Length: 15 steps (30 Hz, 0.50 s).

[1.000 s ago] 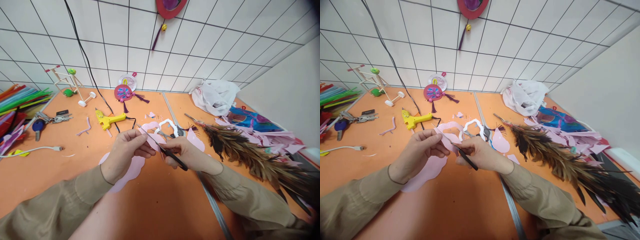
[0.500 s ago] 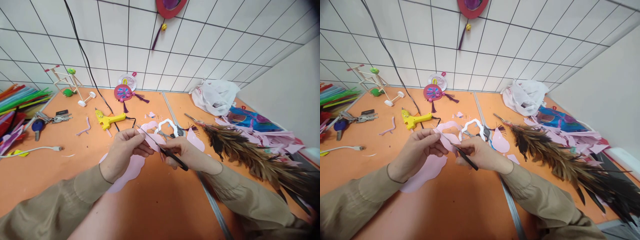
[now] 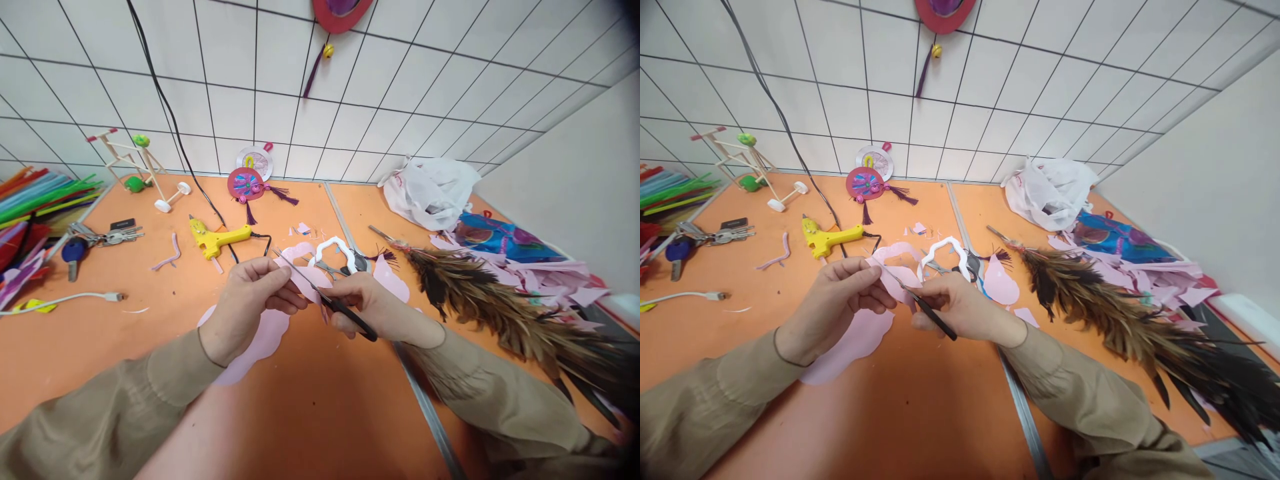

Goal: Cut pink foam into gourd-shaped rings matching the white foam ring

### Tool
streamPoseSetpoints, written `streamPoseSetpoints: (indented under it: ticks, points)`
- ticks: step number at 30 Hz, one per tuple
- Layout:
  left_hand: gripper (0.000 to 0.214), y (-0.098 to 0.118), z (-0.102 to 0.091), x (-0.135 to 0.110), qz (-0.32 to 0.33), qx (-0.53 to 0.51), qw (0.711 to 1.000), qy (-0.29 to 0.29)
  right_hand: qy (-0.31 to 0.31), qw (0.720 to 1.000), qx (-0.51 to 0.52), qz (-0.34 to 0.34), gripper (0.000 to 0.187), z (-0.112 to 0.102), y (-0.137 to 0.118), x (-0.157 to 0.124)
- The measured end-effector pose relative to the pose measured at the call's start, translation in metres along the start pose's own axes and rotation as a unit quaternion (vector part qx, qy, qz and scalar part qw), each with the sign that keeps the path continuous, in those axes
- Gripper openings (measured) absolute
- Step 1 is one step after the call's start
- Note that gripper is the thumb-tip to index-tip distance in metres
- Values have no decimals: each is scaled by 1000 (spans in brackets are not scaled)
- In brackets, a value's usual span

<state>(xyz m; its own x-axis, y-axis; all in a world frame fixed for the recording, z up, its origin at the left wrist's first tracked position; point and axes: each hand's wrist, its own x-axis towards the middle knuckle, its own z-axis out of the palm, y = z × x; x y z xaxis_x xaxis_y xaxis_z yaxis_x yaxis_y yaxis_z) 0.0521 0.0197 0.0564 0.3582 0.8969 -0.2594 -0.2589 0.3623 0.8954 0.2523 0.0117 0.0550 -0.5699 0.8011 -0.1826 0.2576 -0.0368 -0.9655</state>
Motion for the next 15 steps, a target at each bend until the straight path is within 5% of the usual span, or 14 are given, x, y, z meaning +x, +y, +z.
streamPoseSetpoints:
  ticks: [15]
  points:
    - [24,3,-5,2,18,31,999,23,-8,1000,-23,-15,4,0,0,0]
